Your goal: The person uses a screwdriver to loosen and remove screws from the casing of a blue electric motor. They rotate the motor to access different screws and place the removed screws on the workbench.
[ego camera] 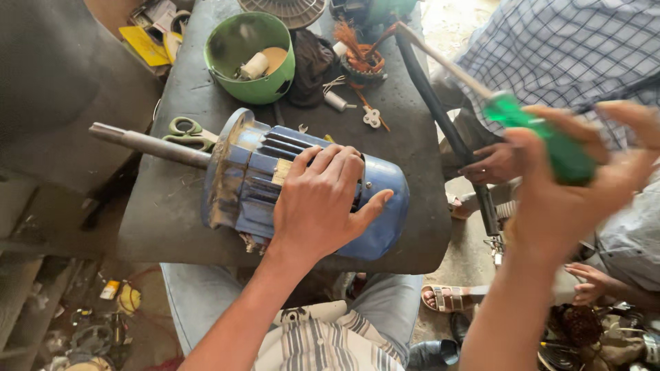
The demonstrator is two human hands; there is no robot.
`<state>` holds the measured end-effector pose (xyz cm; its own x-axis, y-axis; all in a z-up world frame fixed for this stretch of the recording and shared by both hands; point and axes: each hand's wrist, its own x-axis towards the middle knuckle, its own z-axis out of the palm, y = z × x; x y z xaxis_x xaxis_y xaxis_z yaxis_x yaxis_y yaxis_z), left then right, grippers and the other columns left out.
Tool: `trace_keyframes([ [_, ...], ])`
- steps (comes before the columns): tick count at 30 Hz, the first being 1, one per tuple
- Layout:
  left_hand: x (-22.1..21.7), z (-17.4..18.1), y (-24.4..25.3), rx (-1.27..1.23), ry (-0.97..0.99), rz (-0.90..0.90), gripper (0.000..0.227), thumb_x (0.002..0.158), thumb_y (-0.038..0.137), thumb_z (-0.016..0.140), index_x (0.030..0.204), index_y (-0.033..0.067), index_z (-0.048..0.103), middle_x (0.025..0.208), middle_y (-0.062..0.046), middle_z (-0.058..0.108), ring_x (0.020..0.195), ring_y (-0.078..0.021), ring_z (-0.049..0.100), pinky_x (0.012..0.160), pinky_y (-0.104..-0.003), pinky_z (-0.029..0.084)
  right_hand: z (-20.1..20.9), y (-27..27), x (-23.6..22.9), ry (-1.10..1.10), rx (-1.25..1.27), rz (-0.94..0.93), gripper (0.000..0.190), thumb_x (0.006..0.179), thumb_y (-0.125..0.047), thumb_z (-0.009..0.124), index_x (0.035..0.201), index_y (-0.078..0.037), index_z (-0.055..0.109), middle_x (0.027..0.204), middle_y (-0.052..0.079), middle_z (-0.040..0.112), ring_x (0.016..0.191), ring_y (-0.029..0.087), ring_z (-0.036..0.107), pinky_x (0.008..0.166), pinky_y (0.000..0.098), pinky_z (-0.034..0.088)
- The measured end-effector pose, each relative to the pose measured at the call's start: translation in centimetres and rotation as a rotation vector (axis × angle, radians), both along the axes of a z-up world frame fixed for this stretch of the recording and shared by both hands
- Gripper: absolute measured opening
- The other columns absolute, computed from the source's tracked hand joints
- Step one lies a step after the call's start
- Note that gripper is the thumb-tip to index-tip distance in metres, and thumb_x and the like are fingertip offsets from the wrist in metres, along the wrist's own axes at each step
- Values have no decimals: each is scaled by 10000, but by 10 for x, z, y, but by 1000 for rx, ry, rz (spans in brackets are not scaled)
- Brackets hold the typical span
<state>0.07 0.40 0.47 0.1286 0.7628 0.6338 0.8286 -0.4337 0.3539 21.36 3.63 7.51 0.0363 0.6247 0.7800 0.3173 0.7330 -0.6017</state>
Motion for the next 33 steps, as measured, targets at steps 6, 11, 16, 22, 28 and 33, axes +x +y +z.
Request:
trace_keyframes([
  [6, -1, -3, 1, 32, -35, 5, 467, 877, 436, 757, 1042, 21, 621, 1108, -132, 692, 1135, -302, 647, 1050, -469, 447, 18, -21, -2, 312, 5, 475, 314, 1062, -340, 588, 1112, -53, 471, 866, 56, 559, 771, 166, 484, 698, 300, 409],
  [11, -1, -4, 1, 25, -60, -2, 497, 823, 443, 780, 1031, 18, 628, 1104, -140, 686, 1145, -302, 649, 1061, -471, 446, 4, -13, 6, 440, -158, 670, 346, 1114, -415, 455, 1064, -74, 481, 744, 38, 467, 645, 151, 379, 587, 306, 341],
  [16, -2, -4, 0, 18, -54, -9, 463, 830, 402, 764, 1014, 0, 629, 1078, -148, 685, 1118, -311, 649, 1057, -471, 453, -8, 9, 3, 553, -295, 750, 455, 1165, -491, 322, 1017, -96, 491, 622, 20, 375, 520, 137, 275, 476, 312, 273],
  [22, -2, -4, -1, 29, -107, -1, 380, 863, 319, 707, 1024, -16, 627, 1066, -161, 692, 1115, -318, 656, 1069, -474, 456, -26, 33, -7, 543, -283, 792, 541, 1150, -573, 253, 1006, -113, 500, 597, 30, 329, 450, 129, 219, 453, 324, 244],
  [28, -1, -6, 1, 35, -107, 10, 372, 874, 300, 689, 1043, -26, 630, 1096, -174, 698, 1142, -314, 660, 1080, -472, 454, -27, 29, -12, 565, -308, 822, 561, 1171, -548, 227, 977, -85, 479, 578, 33, 317, 413, 120, 183, 442, 334, 248],
  [33, -1, -6, 2, 10, -94, 19, 375, 875, 290, 682, 1056, -35, 634, 1118, -183, 701, 1155, -312, 661, 1092, -469, 456, -24, 39, -8, 503, -309, 928, 510, 1126, -505, 246, 942, -98, 492, 515, 21, 345, 380, 115, 174, 391, 330, 272],
])
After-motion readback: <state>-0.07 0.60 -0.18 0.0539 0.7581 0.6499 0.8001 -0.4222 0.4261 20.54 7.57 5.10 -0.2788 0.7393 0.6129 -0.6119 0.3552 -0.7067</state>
